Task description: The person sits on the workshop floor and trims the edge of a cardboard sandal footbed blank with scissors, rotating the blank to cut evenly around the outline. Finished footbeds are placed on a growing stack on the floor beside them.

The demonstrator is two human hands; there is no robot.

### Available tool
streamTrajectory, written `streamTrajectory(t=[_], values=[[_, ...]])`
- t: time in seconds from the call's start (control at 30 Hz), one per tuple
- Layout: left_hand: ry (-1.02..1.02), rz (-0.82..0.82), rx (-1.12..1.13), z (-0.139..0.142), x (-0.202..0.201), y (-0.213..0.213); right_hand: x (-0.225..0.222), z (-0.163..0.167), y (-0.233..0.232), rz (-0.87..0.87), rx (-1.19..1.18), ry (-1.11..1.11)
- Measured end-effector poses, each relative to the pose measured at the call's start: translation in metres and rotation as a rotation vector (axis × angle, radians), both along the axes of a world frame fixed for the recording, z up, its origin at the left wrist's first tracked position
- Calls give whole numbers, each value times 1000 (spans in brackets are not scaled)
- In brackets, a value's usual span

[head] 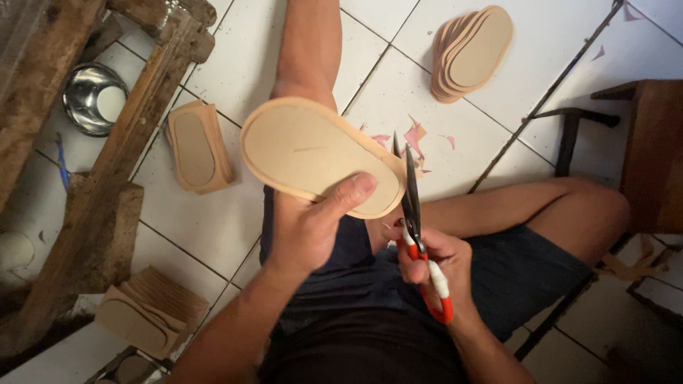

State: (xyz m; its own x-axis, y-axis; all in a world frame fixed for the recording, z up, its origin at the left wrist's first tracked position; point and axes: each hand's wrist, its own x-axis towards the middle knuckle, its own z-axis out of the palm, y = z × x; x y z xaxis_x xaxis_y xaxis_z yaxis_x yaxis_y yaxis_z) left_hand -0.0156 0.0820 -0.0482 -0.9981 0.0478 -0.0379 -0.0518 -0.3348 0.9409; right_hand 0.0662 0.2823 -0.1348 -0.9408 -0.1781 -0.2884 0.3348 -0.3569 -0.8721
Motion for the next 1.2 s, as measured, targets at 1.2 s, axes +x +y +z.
streamTrajectory(t=[1.2], values=[[-303, 8, 453, -56, 57, 5, -27, -1, -9, -2, -345, -35]])
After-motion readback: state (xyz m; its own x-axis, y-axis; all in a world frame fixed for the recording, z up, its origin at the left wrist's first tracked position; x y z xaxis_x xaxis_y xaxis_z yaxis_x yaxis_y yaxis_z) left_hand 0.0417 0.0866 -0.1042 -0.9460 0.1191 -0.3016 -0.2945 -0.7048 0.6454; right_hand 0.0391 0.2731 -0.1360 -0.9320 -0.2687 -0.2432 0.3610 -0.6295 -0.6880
